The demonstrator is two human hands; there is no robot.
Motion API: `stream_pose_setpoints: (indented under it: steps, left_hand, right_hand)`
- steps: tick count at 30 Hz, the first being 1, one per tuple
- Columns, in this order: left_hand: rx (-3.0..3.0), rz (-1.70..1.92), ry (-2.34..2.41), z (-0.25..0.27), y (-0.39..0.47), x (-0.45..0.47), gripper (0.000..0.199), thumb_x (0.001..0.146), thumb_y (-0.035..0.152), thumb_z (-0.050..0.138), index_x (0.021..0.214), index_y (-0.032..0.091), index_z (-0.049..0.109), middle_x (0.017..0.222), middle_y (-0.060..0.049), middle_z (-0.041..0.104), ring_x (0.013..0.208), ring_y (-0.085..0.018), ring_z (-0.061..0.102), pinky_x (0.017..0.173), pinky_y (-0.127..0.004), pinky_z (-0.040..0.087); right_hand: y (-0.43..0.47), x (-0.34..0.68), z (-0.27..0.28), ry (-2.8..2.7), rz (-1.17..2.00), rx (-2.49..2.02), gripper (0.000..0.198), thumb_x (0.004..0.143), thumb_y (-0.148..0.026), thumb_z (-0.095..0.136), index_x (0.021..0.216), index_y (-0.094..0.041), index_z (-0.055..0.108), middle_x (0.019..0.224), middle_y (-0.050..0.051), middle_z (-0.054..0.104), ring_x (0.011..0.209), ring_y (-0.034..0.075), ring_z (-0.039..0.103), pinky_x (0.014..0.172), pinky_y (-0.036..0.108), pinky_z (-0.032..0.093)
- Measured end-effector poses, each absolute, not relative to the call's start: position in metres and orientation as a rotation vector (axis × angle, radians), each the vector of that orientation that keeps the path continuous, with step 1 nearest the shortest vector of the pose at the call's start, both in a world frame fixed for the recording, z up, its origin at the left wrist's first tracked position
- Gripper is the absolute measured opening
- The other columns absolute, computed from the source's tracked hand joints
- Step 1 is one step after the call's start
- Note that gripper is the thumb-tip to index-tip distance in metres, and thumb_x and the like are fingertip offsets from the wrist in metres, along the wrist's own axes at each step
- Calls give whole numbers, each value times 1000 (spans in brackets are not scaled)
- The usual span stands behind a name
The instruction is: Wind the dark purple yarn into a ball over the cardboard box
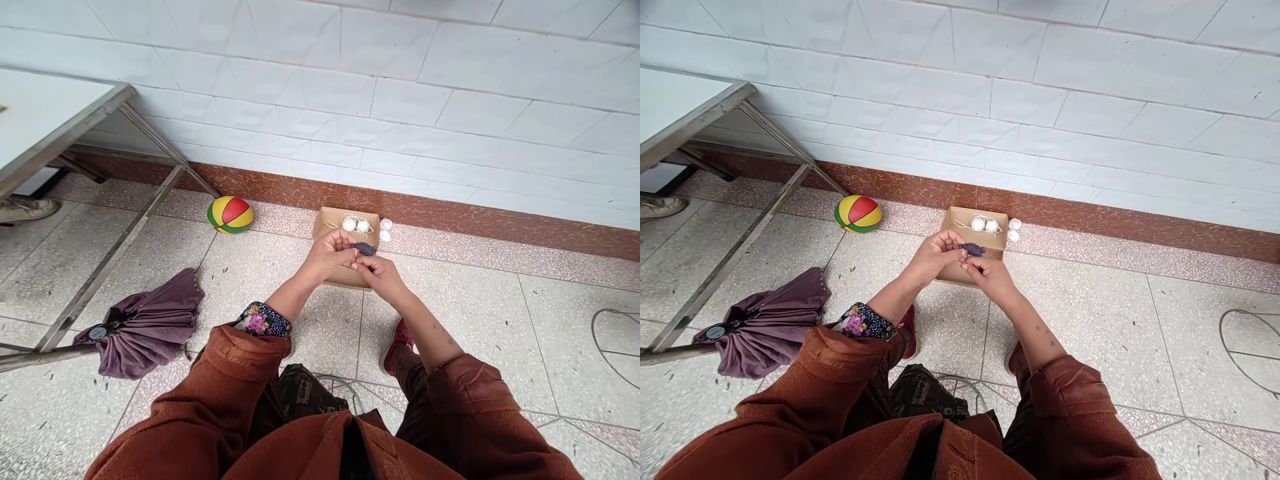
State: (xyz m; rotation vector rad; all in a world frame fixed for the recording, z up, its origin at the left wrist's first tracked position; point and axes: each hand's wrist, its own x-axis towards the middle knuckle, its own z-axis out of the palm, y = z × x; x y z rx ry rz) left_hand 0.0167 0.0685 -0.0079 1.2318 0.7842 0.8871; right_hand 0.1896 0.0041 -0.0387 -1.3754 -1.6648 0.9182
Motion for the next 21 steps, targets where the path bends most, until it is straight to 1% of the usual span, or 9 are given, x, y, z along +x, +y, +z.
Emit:
stream_pose_setpoints:
  steps: [3,6,9,12,16,21]
  left_hand:
    - [1332,905,864,-13,71,18,18,74,17,74,84,18,59,72,4,61,63,-8,53,64,-24,42]
    - [1561,875,964,-15,72,18,16,72,10,68,81,18,58,72,4,60,64,-9,52,63,-24,40]
    - [1850,768,1020,-14,69,15,14,74,8,68,79,18,60,71,3,58,65,-11,52,62,-25,38]
    - [1968,672,968,-13,65,15,12,75,9,67,79,18,60,72,3,58,67,-11,52,64,-25,37]
    - [1750,596,795,-12,59,18,11,76,16,70,82,18,61,73,3,60,65,-10,52,64,-25,39]
    - [1364,531,575,-1,54,17,26,77,31,81,88,18,63,75,2,63,65,-9,55,64,-24,41]
  right_hand:
    - [-2,189,-31,-1818,916,-1286,23,101,-37,60,90,-23,74,86,2,74,76,18,67,73,30,50]
    - [-7,192,-20,-1908,876,-1211,23,103,-36,58,92,-23,73,85,2,73,75,17,66,73,29,49]
    - [-9,199,-13,-1889,797,-1199,25,104,-39,57,92,-23,72,83,3,72,76,18,66,73,30,51]
    - [-8,206,-9,-1776,723,-1217,28,104,-44,57,93,-24,73,86,4,74,80,19,68,77,31,53]
    - [-5,213,-7,-1596,643,-1339,33,102,-50,58,87,-24,72,82,3,72,75,19,64,74,31,52]
    - [1,216,-15,-1404,640,-1514,32,98,-53,60,91,-24,71,69,-2,60,63,16,54,67,30,47]
